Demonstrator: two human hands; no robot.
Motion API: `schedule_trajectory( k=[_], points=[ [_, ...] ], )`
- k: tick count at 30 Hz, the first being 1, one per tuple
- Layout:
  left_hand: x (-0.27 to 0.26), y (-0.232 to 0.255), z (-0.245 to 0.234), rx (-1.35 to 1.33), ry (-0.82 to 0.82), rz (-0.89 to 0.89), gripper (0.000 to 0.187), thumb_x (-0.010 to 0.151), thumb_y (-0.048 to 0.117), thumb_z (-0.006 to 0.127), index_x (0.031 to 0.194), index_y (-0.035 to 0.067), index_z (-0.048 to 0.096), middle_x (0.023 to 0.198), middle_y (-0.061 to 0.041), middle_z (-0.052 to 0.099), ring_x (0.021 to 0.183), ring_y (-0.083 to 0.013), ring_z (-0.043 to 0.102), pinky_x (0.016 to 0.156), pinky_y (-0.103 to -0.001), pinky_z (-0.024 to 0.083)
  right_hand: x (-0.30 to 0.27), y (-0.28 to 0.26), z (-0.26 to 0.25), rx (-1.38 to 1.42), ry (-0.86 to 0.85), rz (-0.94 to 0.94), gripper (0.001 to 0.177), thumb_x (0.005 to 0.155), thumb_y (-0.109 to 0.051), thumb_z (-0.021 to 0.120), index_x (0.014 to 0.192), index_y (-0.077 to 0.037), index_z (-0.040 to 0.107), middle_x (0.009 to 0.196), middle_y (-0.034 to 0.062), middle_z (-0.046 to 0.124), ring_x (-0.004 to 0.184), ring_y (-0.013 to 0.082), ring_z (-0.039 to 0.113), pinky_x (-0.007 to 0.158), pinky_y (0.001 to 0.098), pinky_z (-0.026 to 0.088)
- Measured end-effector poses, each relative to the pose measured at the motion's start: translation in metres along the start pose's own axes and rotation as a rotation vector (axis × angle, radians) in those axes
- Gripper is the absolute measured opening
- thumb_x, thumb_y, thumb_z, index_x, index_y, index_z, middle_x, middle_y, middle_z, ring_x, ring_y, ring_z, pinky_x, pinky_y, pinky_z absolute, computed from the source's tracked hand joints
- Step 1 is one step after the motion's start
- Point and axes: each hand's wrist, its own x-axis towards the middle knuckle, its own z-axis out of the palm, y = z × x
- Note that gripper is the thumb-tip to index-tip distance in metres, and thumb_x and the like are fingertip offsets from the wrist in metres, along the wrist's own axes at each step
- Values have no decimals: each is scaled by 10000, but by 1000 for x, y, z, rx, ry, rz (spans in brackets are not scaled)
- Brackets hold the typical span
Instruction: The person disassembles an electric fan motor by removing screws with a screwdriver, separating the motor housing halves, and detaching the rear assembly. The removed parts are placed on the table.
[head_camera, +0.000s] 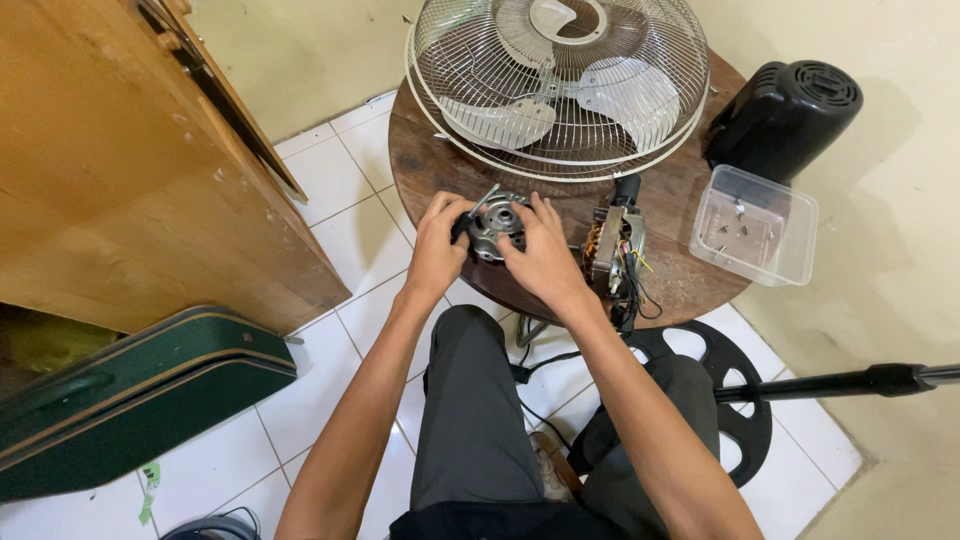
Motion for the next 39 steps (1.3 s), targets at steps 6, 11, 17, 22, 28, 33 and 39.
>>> schedule_trajectory(
  k=[6, 11, 17, 22, 28, 33, 39],
  points=[
    [7, -20, 3, 102, 87, -31, 504, 715, -207, 570, 1144, 24, 697, 1124, -166, 582, 1101, -373, 577, 967, -407, 467, 1, -4, 9, -44, -51, -39, 719, 869, -321, 725, 1457, 20, 491, 1605, 349, 226, 1500, 457, 219, 1209, 463, 233],
    [5, -22, 8, 57, 130, -94, 475, 778, -118, 599, 1225, 35, 655, 1144, -181, 492, 1094, -360, 550, 938, -402, 486, -3, -6, 8, -8, 22, -64, 600, 949, -261, 669, 1432, 51, 501, 1602, 347, 265, 1507, 448, 250, 1217, 464, 247],
    [17, 12, 12, -35, 159, -19, 376, 972, 7, 639, 1346, 49, 629, 1119, -137, 477, 964, -245, 576, 852, -332, 529, -12, -25, -24, 225, 120, -113, 442, 1024, -184, 578, 1409, 30, 536, 1494, 272, 525, 1403, 385, 504, 1174, 421, 382],
    [23, 75, 21, -183, 114, 107, 295, 935, 69, 762, 1222, 44, 696, 1007, -50, 558, 870, -117, 599, 775, -271, 569, -30, -46, -66, 677, 45, -125, 415, 1041, -91, 538, 1443, -1, 490, 1351, 167, 666, 1250, 225, 662, 1044, 318, 507],
    [38, 146, 56, -266, 5, 191, 316, 881, 113, 823, 1178, 49, 738, 933, -20, 614, 795, -86, 561, 686, -244, 499, -57, -30, -120, 775, 229, -108, 400, 1072, -22, 563, 1468, 9, 510, 1324, 114, 643, 1187, 147, 651, 1007, 270, 524],
    [44, 171, 103, -290, -155, 192, 344, 904, 165, 799, 1223, 52, 740, 915, -24, 618, 772, -97, 541, 653, -253, 466, -78, 13, -152, 749, 369, -203, 388, 1086, 0, 584, 1466, 18, 509, 1349, 91, 579, 1238, 166, 648, 1071, 293, 518],
    [42, 163, 153, -333, -410, 219, 427, 948, 126, 677, 1369, 78, 624, 1077, -56, 697, 875, -165, 668, 764, -303, 583, -94, 82, -162, 803, 449, -51, 459, 1024, -19, 629, 1459, 26, 491, 1272, 84, 620, 1071, 128, 673, 944, 279, 551]
  ],
)
